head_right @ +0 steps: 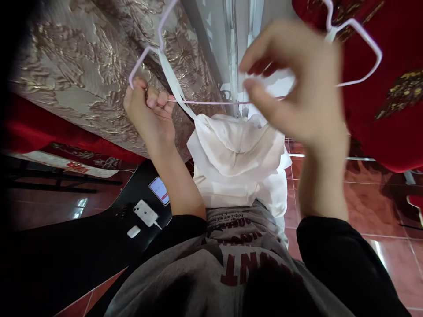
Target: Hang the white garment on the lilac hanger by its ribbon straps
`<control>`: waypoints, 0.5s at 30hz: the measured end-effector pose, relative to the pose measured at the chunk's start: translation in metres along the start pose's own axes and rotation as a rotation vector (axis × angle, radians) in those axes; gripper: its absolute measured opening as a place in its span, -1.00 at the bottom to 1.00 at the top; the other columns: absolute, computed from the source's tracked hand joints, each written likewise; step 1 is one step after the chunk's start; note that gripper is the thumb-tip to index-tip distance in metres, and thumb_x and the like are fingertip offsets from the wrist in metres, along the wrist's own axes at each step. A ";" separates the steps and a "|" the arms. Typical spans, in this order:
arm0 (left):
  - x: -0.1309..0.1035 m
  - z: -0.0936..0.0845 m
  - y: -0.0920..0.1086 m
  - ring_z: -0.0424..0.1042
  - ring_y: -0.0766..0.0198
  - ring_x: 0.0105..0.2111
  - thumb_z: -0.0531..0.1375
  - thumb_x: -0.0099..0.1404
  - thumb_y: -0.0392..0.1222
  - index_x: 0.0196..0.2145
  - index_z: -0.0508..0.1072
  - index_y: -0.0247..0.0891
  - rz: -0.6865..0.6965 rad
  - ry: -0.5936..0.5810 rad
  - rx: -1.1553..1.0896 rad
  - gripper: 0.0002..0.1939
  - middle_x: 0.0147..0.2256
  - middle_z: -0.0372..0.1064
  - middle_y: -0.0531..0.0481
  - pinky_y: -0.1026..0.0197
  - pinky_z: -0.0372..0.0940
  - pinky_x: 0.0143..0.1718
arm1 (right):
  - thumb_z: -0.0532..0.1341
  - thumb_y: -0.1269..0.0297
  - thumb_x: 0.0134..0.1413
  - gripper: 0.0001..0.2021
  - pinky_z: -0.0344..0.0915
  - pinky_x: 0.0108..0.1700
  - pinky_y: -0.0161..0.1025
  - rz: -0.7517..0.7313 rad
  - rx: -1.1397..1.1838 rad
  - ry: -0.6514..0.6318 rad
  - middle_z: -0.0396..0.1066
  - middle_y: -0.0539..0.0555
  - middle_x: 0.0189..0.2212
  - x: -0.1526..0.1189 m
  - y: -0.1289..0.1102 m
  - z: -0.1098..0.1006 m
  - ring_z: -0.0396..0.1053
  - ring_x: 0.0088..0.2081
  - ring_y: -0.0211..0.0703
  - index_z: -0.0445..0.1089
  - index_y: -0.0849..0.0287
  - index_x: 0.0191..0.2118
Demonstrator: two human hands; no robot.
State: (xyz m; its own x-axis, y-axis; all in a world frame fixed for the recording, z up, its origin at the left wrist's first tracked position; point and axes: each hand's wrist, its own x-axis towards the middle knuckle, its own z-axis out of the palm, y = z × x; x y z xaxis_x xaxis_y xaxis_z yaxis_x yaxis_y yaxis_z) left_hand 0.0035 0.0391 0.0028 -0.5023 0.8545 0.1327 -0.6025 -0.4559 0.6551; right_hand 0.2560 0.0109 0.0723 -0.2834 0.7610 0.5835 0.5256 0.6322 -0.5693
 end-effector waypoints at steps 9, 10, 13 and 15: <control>-0.026 -0.005 -0.041 0.54 0.23 -0.12 -0.01 0.59 -0.31 -0.06 0.23 -0.14 0.052 -0.021 0.259 -0.91 -0.07 0.44 -0.06 0.11 0.40 0.05 | 0.11 0.03 0.27 -0.75 0.21 0.23 0.18 -0.024 -0.222 0.151 0.49 0.04 -0.19 -0.035 0.049 0.099 0.39 -0.06 -0.02 0.40 -0.07 -0.04; -0.030 -0.006 -0.044 0.56 0.19 -0.15 0.04 0.57 -0.29 -0.10 0.30 -0.15 0.038 -0.117 0.358 -0.92 -0.12 0.47 -0.06 0.10 0.42 0.02 | 0.10 0.03 0.28 -0.75 0.19 0.26 0.18 -0.039 -0.213 0.195 0.49 0.03 -0.19 -0.038 0.051 0.101 0.39 -0.05 -0.03 0.41 -0.09 -0.04; -0.041 -0.010 -0.043 0.58 0.11 -0.20 0.15 0.52 -0.20 -0.20 0.50 -0.16 0.099 -0.474 0.772 -0.86 -0.28 0.56 -0.04 0.10 0.45 -0.07 | 0.10 0.05 0.29 -0.79 0.07 0.37 0.21 -0.051 -0.173 0.300 0.49 0.01 -0.22 -0.042 0.055 0.103 0.39 -0.02 -0.07 0.43 -0.08 -0.10; -0.047 -0.014 -0.032 0.59 0.09 -0.21 0.15 0.52 -0.11 -0.19 0.56 -0.18 0.193 -0.554 0.952 -0.80 -0.30 0.59 -0.04 0.11 0.46 -0.13 | 0.11 0.06 0.30 -0.80 -0.03 0.44 0.24 -0.044 -0.144 0.341 0.49 0.00 -0.24 -0.042 0.057 0.102 0.40 0.00 -0.09 0.44 -0.07 -0.14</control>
State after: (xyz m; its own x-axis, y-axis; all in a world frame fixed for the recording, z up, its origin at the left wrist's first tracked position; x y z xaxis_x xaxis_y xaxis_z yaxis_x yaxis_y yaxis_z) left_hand 0.0382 0.0100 -0.0348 -0.0475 0.8913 0.4509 0.2950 -0.4188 0.8588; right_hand 0.2159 0.0303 -0.0441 -0.0375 0.6262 0.7787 0.6334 0.6177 -0.4662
